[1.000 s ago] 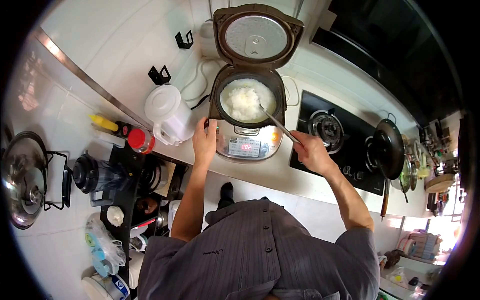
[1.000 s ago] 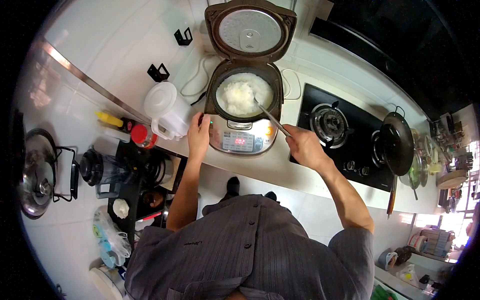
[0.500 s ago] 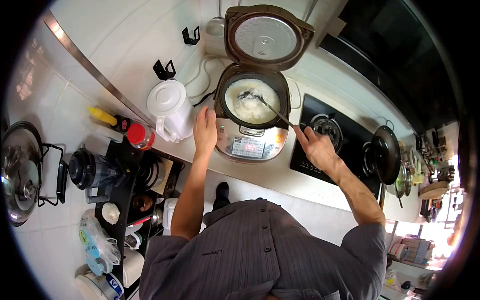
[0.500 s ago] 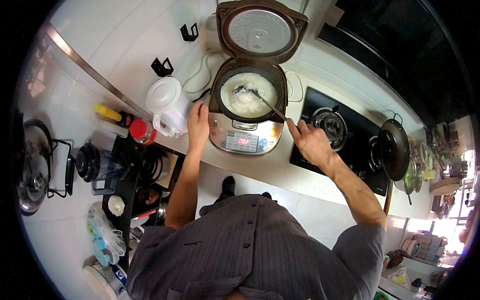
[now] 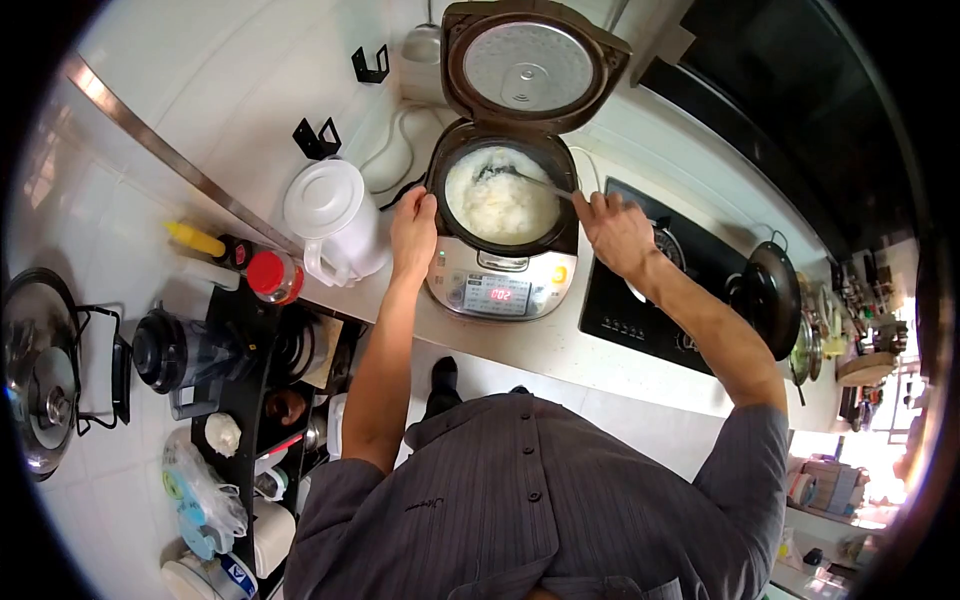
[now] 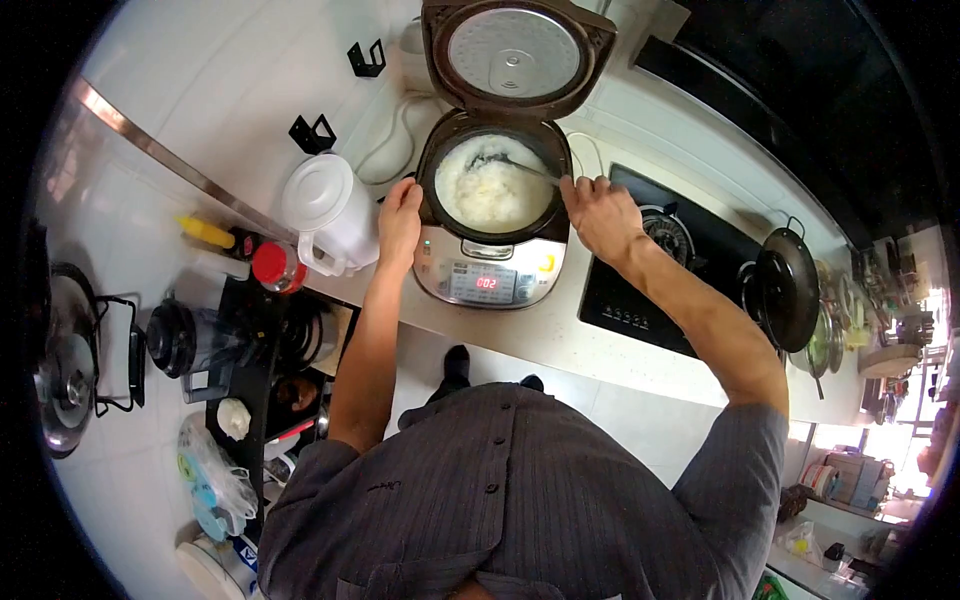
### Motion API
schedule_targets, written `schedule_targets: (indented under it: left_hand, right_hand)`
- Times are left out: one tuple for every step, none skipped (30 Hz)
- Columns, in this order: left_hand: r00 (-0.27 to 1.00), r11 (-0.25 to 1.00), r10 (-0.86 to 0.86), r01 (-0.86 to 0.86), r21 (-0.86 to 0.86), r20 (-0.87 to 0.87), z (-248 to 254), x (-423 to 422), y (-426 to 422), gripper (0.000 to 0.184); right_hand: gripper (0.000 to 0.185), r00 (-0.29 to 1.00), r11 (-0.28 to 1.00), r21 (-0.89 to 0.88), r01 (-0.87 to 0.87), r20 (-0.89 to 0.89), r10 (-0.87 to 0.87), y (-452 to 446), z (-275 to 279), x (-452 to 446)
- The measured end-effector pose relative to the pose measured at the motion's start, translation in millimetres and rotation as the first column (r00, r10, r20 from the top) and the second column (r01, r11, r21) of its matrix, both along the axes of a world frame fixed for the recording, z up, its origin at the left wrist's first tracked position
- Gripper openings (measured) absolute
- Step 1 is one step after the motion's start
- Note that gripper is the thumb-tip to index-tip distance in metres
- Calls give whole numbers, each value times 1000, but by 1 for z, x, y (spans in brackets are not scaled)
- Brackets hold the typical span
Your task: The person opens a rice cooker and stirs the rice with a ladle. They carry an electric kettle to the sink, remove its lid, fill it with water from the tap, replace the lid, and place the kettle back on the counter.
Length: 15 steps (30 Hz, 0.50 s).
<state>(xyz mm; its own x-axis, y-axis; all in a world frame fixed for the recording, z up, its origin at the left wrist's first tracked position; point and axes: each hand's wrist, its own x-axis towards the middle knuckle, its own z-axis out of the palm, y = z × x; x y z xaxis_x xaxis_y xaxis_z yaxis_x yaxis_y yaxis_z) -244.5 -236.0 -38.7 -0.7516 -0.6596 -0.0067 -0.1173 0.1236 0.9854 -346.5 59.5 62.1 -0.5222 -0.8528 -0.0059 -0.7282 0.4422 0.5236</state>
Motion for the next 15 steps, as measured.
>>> schedule_targets:
  left_hand:
    - [1000, 1000, -3, 3, 2, 1, -2, -1, 1, 38]
    - [1000, 1000, 25, -25, 15, -8, -3, -3, 3, 38]
    - [999, 998, 51, -51, 27, -17, -5, -4, 4, 39]
    - [999, 998, 48, -48, 28, -17, -6, -5, 4, 39]
    - [999, 998, 52, -52, -24, -14, -7, -4, 4, 38]
    - [998, 995, 57, -57, -76, -10, -8, -3, 5, 38]
    - [998, 996, 56, -56, -74, -9, -7, -3, 5, 38]
    - [997, 997, 73, -73, -34, -17, -5, -3, 5, 37]
    - [996, 996, 90, -90, 6, -23, -5, -3, 5, 36]
    - [996, 996, 91, -91, 8, -21, -5, -3, 4, 36]
    - [996, 996, 88, -88, 15, -25, -5, -3, 3, 36]
    - [996, 996, 86, -86, 21, -31, -6, -4, 2, 35]
    - [996, 996, 88, -87, 22, -33, -8, -5, 2, 35]
    - [995, 994, 97, -96, 42, -36, -10, -6, 3, 36]
    - [994, 993, 107, -104, 63, -37, -7, -6, 5, 36]
  right_hand:
    - [56, 999, 1000, 22, 8, 36, -9, -1, -3, -2]
    - [56, 999, 1000, 24, 10, 38, -11, -1, -2, -3]
    - [54, 997, 997, 78, 15, 68, -20, -2, 1, -5]
    - [53, 995, 991, 132, 18, 97, -32, -2, 5, -5]
    - [53, 995, 991, 134, 21, 98, -35, -2, 9, -6]
    - [48, 986, 987, 153, 45, 149, -68, -5, 19, -2]
    - [44, 975, 983, 172, 65, 198, -99, -9, 28, 0]
    - [44, 975, 982, 176, 65, 198, -99, -11, 35, 0]
    - [38, 959, 974, 212, 78, 251, -131, -15, 42, 1]
    - [33, 939, 965, 248, 89, 303, -164, -17, 47, 2]
    - [33, 938, 964, 249, 89, 304, -165, -17, 50, 1]
    - [27, 909, 974, 199, 104, 377, -174, -17, 54, -2]
    - [23, 877, 981, 150, 123, 447, -178, -16, 56, -6]
    - [23, 878, 981, 152, 121, 445, -177, -15, 57, -10]
    - [20, 869, 986, 118, 116, 468, -158, -14, 58, -13]
